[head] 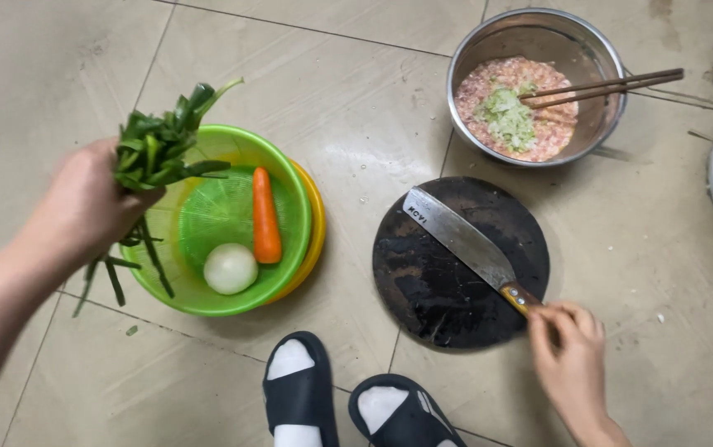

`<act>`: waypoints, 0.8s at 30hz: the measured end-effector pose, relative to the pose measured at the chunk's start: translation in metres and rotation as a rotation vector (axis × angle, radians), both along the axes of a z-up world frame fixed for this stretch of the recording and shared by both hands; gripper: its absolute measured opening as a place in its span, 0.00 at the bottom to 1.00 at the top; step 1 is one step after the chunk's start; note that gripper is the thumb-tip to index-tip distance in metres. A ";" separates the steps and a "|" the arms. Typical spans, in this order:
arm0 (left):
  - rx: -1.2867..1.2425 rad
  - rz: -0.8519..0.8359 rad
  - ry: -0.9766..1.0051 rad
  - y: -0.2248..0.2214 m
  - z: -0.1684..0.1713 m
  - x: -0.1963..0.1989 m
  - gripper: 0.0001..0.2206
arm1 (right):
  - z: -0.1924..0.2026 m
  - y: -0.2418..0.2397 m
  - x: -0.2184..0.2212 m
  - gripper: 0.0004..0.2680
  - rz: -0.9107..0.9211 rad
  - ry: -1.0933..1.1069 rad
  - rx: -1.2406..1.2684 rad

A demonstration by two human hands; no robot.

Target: Chopping green vegetables on a cutting board and adding them to a bowl of minced meat.

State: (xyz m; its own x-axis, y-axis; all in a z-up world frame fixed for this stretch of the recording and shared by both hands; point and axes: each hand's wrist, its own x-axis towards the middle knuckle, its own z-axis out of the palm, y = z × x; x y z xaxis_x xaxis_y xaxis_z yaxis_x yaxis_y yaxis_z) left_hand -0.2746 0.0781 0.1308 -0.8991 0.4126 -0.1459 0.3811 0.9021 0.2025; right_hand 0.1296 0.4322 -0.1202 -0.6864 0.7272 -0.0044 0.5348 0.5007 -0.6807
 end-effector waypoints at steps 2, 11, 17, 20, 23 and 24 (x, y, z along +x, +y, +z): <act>-0.107 0.043 -0.006 0.017 0.024 0.014 0.07 | -0.010 0.002 -0.011 0.16 0.111 -0.218 0.190; -0.001 -0.050 -0.476 0.139 0.007 0.111 0.10 | -0.016 0.014 -0.014 0.19 0.229 -0.144 0.155; 0.246 -0.292 -0.580 0.219 -0.120 0.154 0.15 | 0.011 0.001 0.045 0.19 -0.092 -0.204 -0.204; 0.215 -0.327 -0.206 0.238 -0.240 0.165 0.18 | -0.005 -0.011 0.090 0.17 -0.256 -0.128 -0.264; 0.050 -0.256 0.225 0.258 -0.302 0.185 0.05 | -0.024 -0.023 0.129 0.16 -0.326 -0.090 -0.365; 0.048 -0.260 0.220 0.261 -0.304 0.188 0.05 | -0.037 -0.028 0.138 0.16 -0.331 -0.094 -0.367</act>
State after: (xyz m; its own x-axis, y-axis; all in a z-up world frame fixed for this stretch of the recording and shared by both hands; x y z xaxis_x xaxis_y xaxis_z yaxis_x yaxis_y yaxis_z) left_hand -0.0862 0.3387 -0.1736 -0.7705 0.6341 0.0646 0.6366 0.7603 0.1296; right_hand 0.2676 0.4041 -0.1572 -0.4037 0.8446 -0.3517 0.6919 0.0303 -0.7214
